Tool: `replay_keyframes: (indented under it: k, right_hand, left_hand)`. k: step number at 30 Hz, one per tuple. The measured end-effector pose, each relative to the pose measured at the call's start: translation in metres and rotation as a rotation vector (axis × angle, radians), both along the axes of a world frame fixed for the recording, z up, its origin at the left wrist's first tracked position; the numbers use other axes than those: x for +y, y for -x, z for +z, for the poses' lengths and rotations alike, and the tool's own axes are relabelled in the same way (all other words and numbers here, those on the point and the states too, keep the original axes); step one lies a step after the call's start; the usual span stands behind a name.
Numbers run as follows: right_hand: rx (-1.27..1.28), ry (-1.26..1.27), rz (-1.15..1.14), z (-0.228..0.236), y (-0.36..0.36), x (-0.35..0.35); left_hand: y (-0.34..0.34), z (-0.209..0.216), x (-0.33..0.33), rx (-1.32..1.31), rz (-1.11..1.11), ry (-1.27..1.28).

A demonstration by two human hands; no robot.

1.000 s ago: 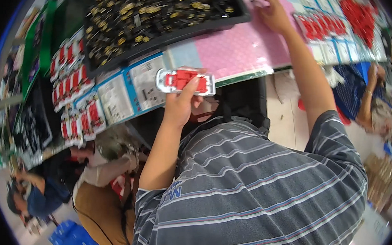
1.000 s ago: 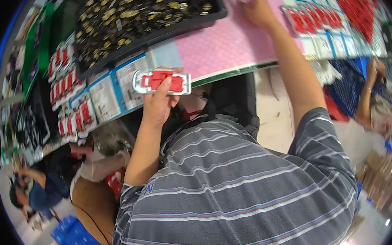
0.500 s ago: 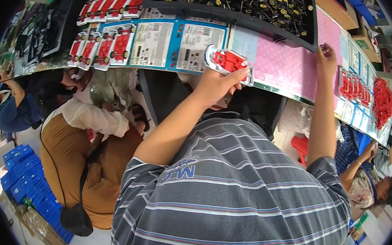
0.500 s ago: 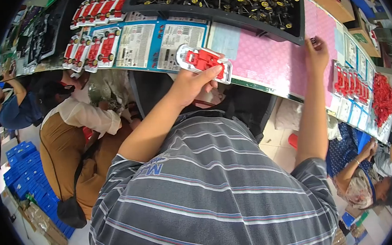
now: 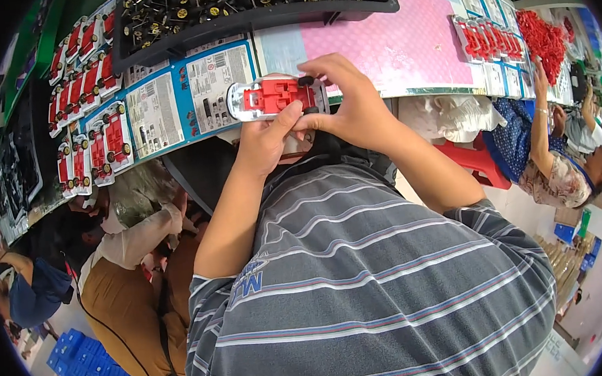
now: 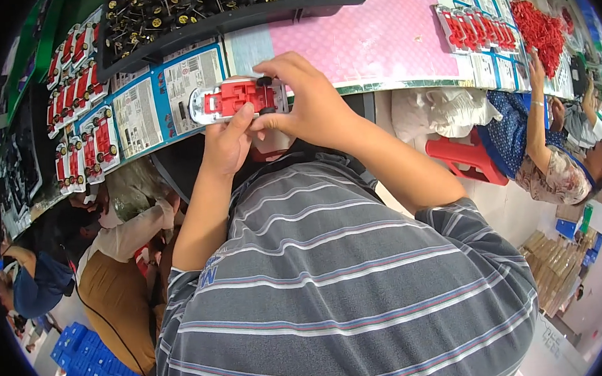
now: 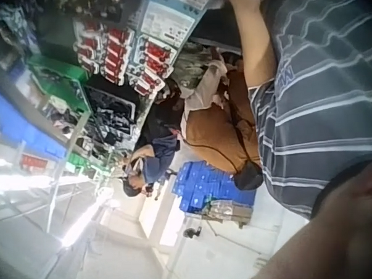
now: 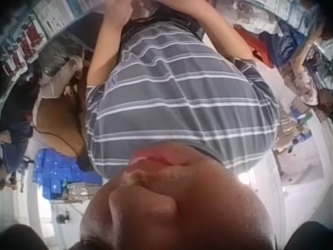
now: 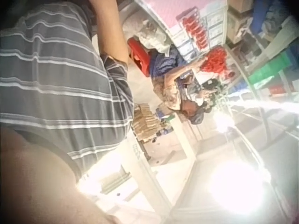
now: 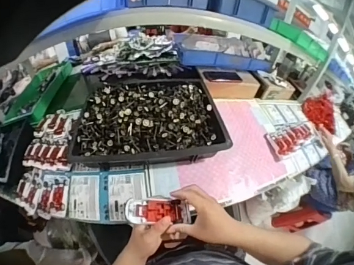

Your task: The person assembles toy cars by taking car chassis and wheel axles, fitting the wheel axles into the chassis by hand, and placing the assembled toy cars onto the table.

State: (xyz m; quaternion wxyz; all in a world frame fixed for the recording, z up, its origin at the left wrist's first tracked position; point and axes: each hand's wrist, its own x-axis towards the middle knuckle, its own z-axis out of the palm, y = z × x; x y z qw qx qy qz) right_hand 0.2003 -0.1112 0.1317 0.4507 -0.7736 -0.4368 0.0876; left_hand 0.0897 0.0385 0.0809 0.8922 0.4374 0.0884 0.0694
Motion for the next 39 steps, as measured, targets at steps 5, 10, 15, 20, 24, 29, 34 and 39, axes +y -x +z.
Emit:
replay_keyframes:
  k: [5, 10, 15, 20, 24, 29, 34, 39]
  right_hand:
    - [0.046, 0.059, 0.048, 0.001, 0.010, 0.006]
    - [0.074, 0.094, 0.082, 0.000, 0.016, 0.008]
    - [-0.201, -0.052, -0.041, 0.022, -0.042, 0.000]
    - [-0.703, 0.296, -0.212, 0.036, -0.165, -0.010]
    - [-0.610, 0.527, -0.179, 0.025, -0.195, -0.013]
    - [-0.314, 0.312, -0.182, 0.036, -0.185, -0.009]
    - [-0.194, 0.023, -0.291, 0.060, -0.141, -0.011]
    - [0.065, 0.011, 0.092, 0.039, -0.031, -0.002]
  left_hand:
    - [0.015, -0.001, 0.000, -0.023, 0.050, -0.003]
    - [0.021, -0.007, 0.001, -0.005, 0.094, -0.020]
    - [0.015, -0.015, 0.019, -0.046, 0.053, 0.054]
    - [0.004, -0.027, 0.028, -0.014, 0.060, 0.007]
    - [0.000, -0.031, 0.027, -0.013, 0.073, 0.074]
    - [0.006, -0.026, 0.025, 0.021, 0.091, 0.043]
    - [0.004, -0.033, 0.027, -0.008, 0.051, 0.039]
    - [0.003, -0.019, 0.015, 0.096, 0.069, -0.086]
